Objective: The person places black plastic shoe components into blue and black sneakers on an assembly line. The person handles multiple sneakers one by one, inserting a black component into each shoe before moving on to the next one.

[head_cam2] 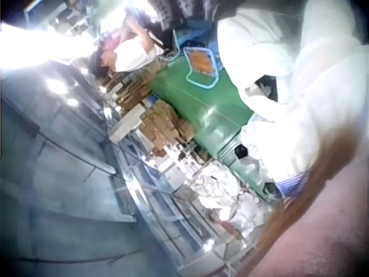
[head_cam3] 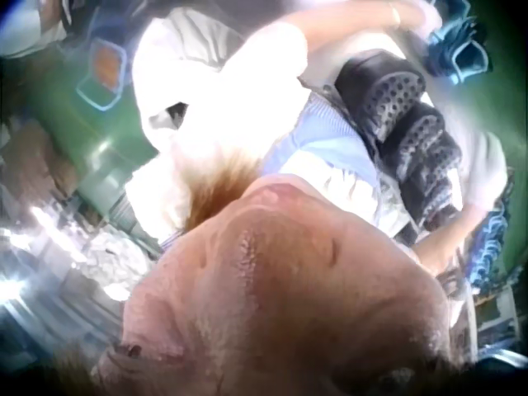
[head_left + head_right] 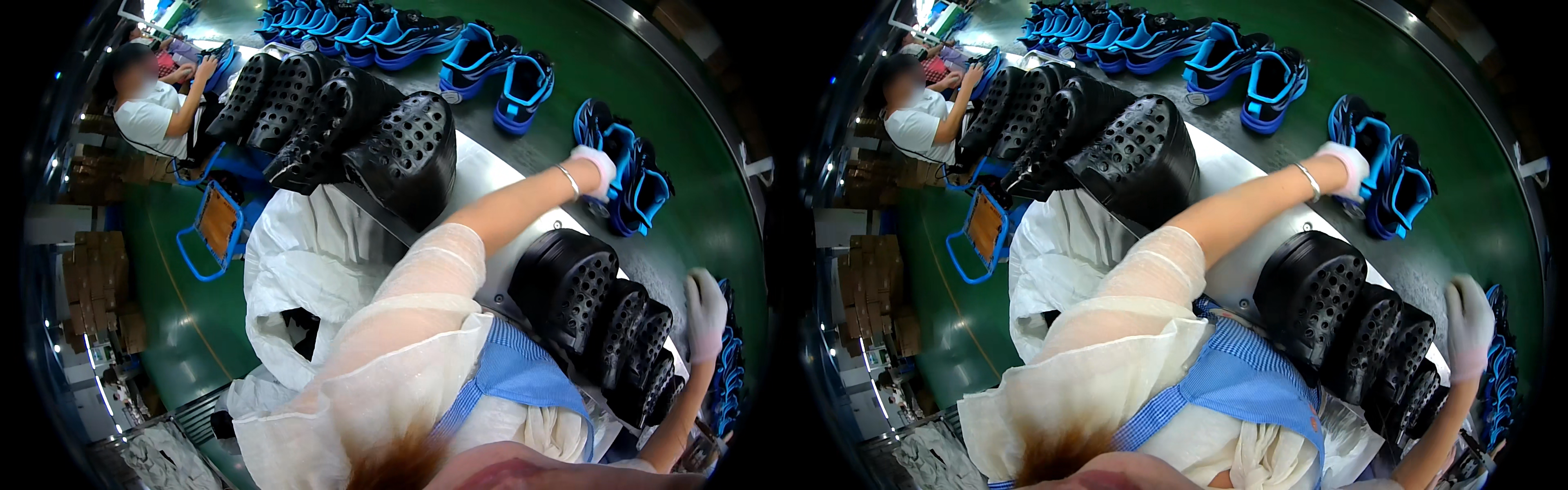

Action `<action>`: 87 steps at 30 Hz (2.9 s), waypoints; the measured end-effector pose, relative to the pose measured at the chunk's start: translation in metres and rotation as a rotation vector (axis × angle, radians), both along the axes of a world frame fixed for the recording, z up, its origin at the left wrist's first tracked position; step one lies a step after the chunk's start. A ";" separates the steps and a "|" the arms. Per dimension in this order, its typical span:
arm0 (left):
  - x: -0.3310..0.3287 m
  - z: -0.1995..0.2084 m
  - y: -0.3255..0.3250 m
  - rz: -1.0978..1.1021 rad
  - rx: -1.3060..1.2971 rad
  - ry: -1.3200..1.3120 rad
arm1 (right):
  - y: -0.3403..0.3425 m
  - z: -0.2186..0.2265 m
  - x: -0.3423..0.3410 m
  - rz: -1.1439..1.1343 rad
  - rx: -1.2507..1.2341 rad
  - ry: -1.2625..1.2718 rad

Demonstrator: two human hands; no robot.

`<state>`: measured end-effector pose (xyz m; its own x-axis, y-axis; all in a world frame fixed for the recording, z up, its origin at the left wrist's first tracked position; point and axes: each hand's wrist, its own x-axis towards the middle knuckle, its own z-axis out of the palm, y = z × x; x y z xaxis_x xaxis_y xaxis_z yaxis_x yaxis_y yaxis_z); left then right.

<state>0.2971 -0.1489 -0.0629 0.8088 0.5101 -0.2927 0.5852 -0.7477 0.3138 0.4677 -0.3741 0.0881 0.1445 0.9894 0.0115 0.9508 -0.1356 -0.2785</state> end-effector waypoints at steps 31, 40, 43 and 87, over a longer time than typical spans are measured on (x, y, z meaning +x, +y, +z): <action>-0.043 0.021 0.026 -0.217 0.075 -0.384 | -0.238 -0.069 0.052 -0.925 -0.177 -0.183; -0.023 0.004 0.017 -0.236 0.047 -0.470 | -0.247 -0.084 0.059 -0.903 -0.051 -0.182; -0.031 -0.004 0.022 -0.246 0.032 -0.480 | -0.244 -0.077 0.058 -0.870 -0.125 -0.200; -0.085 0.048 -0.017 0.370 -1.525 -0.983 | 0.090 -0.019 -0.096 0.033 0.067 0.186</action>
<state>0.2125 -0.1658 -0.0146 0.8743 0.4570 -0.1637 -0.1551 0.5826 0.7978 0.3718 -0.2838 0.0690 0.1178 0.9916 0.0538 0.8859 -0.0805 -0.4569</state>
